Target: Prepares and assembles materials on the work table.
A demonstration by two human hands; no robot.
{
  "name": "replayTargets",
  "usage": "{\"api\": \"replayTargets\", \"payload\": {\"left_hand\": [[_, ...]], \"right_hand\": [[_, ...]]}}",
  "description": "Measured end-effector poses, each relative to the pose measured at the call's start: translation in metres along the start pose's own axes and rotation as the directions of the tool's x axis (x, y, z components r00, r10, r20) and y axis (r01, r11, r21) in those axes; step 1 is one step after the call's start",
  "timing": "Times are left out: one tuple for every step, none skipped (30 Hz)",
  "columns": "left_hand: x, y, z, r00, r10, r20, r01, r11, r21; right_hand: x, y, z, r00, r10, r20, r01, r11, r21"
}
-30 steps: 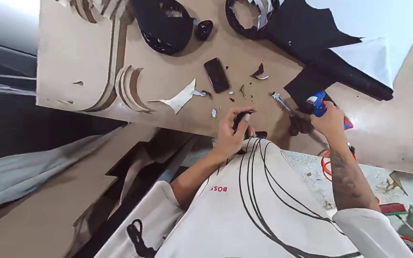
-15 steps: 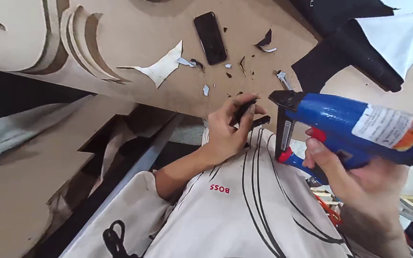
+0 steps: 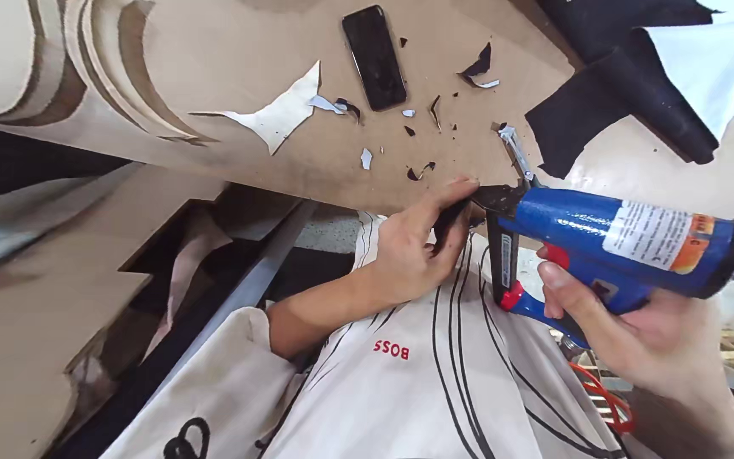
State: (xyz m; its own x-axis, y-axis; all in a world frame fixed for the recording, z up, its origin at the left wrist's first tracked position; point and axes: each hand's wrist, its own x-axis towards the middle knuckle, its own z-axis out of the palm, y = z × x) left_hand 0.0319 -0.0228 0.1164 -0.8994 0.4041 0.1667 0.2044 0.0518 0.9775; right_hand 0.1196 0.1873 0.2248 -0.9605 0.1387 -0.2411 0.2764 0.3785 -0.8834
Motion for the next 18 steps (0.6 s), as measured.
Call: {"api": "replayTargets", "payload": {"left_hand": [[0.0000,-0.0010,-0.0002,1.000,0.005,0.000,-0.005,1.000,0.002],[-0.0001,-0.0016,-0.0003,1.000,0.002,0.001,-0.002,1.000,0.009],[0.0000,-0.0023,-0.0001,1.000,-0.002,-0.001,0.002,1.000,0.013],[0.0002,-0.0030,-0.0003,1.000,-0.002,-0.001,0.002,1.000,0.013],[0.0003,-0.0035,-0.0007,1.000,0.000,0.002,0.000,1.000,0.015],[0.0001,-0.0039,-0.0012,1.000,0.001,0.005,-0.001,1.000,0.019],[0.0002,-0.0043,-0.0018,1.000,0.001,0.011,-0.001,1.000,0.026],[0.0006,-0.0042,-0.0027,1.000,-0.003,0.017,0.002,0.999,0.040],[0.0008,-0.0039,-0.0031,1.000,-0.016,0.020,0.015,0.998,0.053],[0.0007,-0.0030,-0.0035,0.999,-0.035,0.024,0.033,0.998,0.061],[0.0005,-0.0017,-0.0040,0.998,-0.055,0.031,0.054,0.997,0.059],[0.0004,-0.0008,-0.0042,0.997,-0.071,0.038,0.070,0.997,0.043],[0.0002,-0.0001,-0.0045,0.996,-0.081,0.045,0.081,0.997,0.022],[0.0001,0.0003,-0.0046,0.995,-0.087,0.052,0.088,0.996,-0.005],[0.0004,0.0005,-0.0045,0.994,-0.091,0.055,0.093,0.995,-0.026],[0.0009,0.0008,-0.0045,0.993,-0.097,0.061,0.099,0.994,-0.041],[0.0011,0.0016,-0.0045,0.992,-0.105,0.065,0.107,0.994,-0.038],[0.0011,0.0023,-0.0045,0.991,-0.114,0.067,0.116,0.993,-0.027]], "right_hand": [[0.0002,0.0003,0.0007,1.000,0.007,0.005,-0.007,1.000,-0.010],[0.0003,0.0004,0.0016,1.000,0.012,0.008,-0.012,1.000,-0.017],[0.0009,0.0005,0.0022,1.000,0.012,0.008,-0.012,1.000,-0.019],[0.0015,0.0005,0.0026,1.000,0.012,0.008,-0.012,1.000,-0.025],[0.0018,0.0006,0.0030,1.000,0.011,0.009,-0.011,0.999,-0.033],[0.0019,0.0006,0.0033,1.000,0.009,0.012,-0.009,0.999,-0.041],[0.0021,0.0005,0.0034,1.000,0.005,0.016,-0.004,0.999,-0.049],[0.0022,0.0004,0.0035,1.000,0.005,0.017,-0.004,0.998,-0.060],[0.0022,0.0004,0.0037,1.000,0.005,0.018,-0.004,0.998,-0.067],[0.0018,0.0007,0.0039,1.000,0.007,0.016,-0.006,0.997,-0.075],[0.0010,0.0011,0.0039,1.000,0.010,0.015,-0.009,0.997,-0.079],[0.0003,0.0017,0.0038,1.000,0.012,0.010,-0.011,0.997,-0.081],[-0.0006,0.0023,0.0037,1.000,0.014,0.006,-0.013,0.996,-0.083],[-0.0016,0.0029,0.0040,1.000,0.015,0.001,-0.015,0.997,-0.081],[-0.0024,0.0035,0.0044,1.000,0.010,-0.003,-0.010,0.997,-0.081],[-0.0033,0.0039,0.0048,1.000,0.003,-0.004,-0.004,0.997,-0.080],[-0.0039,0.0042,0.0053,1.000,-0.005,-0.006,0.005,0.997,-0.078],[-0.0044,0.0043,0.0059,1.000,-0.016,-0.009,0.015,0.997,-0.079]]}}
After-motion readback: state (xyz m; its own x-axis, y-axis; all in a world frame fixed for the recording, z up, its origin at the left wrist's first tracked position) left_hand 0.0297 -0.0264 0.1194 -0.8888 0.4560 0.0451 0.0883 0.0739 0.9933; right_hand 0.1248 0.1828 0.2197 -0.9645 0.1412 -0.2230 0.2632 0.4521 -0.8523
